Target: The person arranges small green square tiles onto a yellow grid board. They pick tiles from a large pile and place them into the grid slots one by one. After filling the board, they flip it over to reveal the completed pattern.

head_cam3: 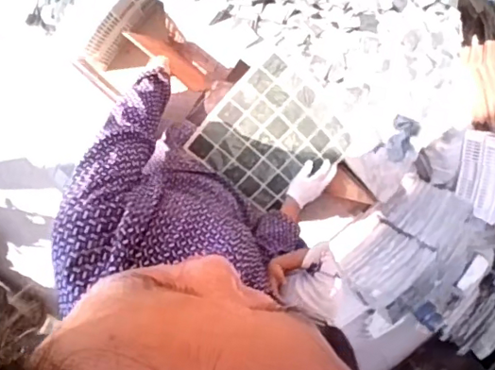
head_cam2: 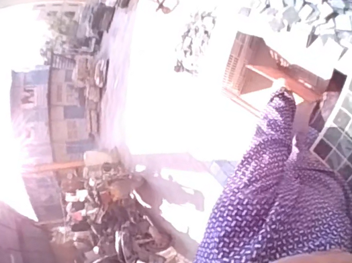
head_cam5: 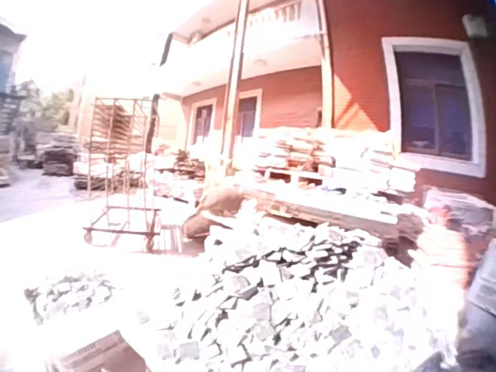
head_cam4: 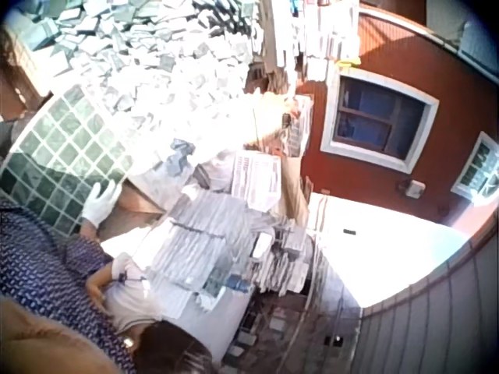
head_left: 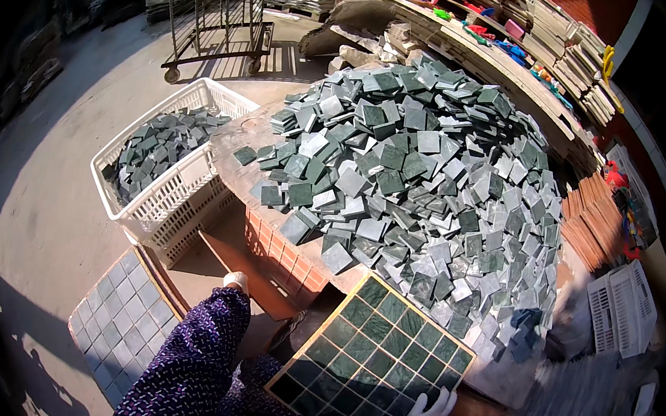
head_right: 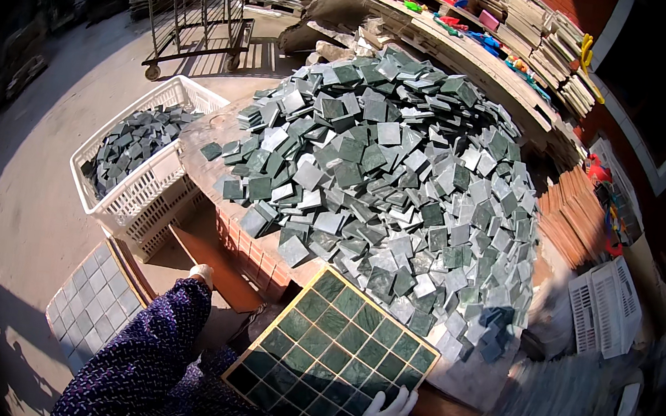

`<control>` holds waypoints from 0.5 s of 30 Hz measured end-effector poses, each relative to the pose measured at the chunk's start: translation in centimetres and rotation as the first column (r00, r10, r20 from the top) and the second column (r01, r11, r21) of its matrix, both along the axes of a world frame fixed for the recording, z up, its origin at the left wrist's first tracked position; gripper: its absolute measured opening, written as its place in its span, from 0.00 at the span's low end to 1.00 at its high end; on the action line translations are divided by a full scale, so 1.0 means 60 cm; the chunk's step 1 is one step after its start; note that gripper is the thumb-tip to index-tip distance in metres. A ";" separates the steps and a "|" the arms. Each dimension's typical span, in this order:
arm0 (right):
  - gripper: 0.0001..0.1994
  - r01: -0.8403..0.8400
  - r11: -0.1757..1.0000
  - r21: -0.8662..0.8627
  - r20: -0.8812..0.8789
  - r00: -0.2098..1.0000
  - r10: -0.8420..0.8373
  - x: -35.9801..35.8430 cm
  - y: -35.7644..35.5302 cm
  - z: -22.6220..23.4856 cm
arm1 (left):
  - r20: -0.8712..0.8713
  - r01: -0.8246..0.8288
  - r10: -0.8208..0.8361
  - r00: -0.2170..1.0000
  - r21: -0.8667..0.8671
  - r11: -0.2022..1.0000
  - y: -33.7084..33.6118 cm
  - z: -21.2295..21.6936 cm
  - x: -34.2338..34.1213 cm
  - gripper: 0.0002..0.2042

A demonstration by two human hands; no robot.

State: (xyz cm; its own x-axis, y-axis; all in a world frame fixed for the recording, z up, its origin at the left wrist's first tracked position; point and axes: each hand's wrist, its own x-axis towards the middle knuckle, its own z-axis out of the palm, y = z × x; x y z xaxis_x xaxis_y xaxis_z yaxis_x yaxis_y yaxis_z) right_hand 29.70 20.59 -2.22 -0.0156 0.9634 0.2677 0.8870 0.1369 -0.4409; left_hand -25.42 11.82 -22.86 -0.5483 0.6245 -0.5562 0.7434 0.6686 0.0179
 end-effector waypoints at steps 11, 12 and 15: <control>0.12 -0.289 0.944 0.159 -0.434 0.838 0.330 -0.052 -0.049 0.080 | 0.988 -0.957 -0.042 0.151 0.135 -0.255 -0.297 0.589 0.143 0.14; 0.11 -0.355 0.928 0.112 -0.570 0.742 0.352 -0.101 -0.073 0.123 | 0.969 -0.945 0.003 0.246 0.241 -0.223 -0.335 0.640 0.176 0.14; 0.23 -0.793 0.526 -0.307 -0.928 0.371 0.019 -0.164 -0.123 0.138 | 0.867 -0.838 0.047 0.496 0.493 -0.237 -0.377 0.640 0.242 0.15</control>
